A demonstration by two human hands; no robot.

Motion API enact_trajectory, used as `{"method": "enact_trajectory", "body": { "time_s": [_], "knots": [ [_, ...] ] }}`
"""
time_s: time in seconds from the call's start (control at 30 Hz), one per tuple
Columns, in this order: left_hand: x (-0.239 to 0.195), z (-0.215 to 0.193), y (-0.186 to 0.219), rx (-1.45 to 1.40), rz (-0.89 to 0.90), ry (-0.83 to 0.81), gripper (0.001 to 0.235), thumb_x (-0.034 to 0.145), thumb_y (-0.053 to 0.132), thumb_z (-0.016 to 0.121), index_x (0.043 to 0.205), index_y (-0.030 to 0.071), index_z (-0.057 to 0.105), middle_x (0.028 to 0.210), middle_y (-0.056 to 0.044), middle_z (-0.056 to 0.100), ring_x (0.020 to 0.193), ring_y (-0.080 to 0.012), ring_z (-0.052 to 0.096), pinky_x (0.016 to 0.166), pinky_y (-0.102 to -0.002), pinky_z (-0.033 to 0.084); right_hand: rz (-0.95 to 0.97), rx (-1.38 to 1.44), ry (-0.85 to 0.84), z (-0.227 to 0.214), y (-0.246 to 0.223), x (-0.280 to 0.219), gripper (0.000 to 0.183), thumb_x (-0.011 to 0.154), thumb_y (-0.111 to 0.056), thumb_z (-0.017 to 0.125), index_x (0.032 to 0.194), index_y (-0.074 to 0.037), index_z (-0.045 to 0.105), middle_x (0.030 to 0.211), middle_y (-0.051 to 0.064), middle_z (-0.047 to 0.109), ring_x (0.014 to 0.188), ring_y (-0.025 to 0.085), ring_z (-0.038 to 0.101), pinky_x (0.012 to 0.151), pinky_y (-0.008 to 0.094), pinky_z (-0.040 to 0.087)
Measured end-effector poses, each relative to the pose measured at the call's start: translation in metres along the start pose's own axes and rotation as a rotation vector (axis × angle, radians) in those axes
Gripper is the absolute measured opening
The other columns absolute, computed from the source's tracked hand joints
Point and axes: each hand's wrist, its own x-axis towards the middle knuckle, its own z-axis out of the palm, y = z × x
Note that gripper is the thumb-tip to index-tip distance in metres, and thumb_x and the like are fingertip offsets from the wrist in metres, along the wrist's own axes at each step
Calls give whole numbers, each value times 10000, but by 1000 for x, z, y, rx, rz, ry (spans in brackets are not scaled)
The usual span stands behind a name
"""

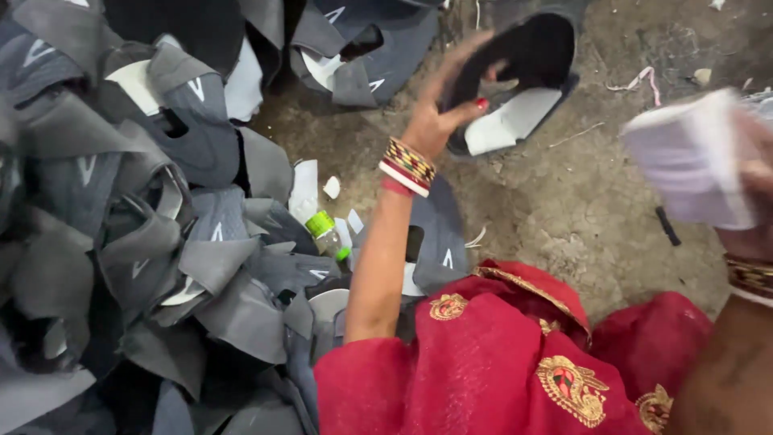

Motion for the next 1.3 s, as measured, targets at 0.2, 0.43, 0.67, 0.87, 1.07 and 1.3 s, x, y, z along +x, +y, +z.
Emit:
{"method": "enact_trajectory", "body": {
  "time_s": [0.2,0.43,0.67,0.87,1.07,1.3],
  "knots": [
    [-35,5,-49,346,-192,50,338,1070,159,642,1392,69,592,1343,-96,617,1276,-234,572,1195,-388,329,140,-962,-112,223,16,12,518,921,-251,615,1438,-209,622,1390,93,652,1074,265,658,857,415,543],
    [-47,-3,-79,804,-174,122,408,1058,409,582,1315,93,604,1279,-65,613,1299,-268,563,1250,-436,253,-652,-1869,-79,233,137,82,488,875,-225,606,1350,-262,712,1392,39,667,1169,423,575,901,574,411],
    [-28,16,-63,930,-205,113,348,995,307,684,1303,152,646,1274,-103,632,1241,-284,553,1148,-418,374,-552,-1889,39,182,180,119,548,969,-203,601,1517,-217,599,1484,77,595,1302,449,481,1021,627,356],
    [-60,-7,-16,222,-302,105,358,1027,83,666,1380,130,623,1269,-82,683,1203,-243,625,1087,-376,509,-681,-1811,-142,226,176,87,722,738,-170,602,1457,-221,644,1466,82,623,1261,489,456,868,614,366],
    [-29,32,42,542,-30,10,576,860,-66,627,1391,152,576,1404,-55,635,1305,-267,579,1111,-363,468,-709,-1611,-84,206,147,89,531,874,-186,593,1401,-135,624,1454,133,588,1371,426,536,1141,626,376],
    [-93,2,-111,743,-81,305,355,1047,118,595,1400,132,560,1458,-78,581,1394,-353,533,1228,-425,400,-781,-2050,193,184,165,91,354,986,-225,618,1332,-200,688,1333,105,619,1340,403,532,1146,651,321]
  ]
}}
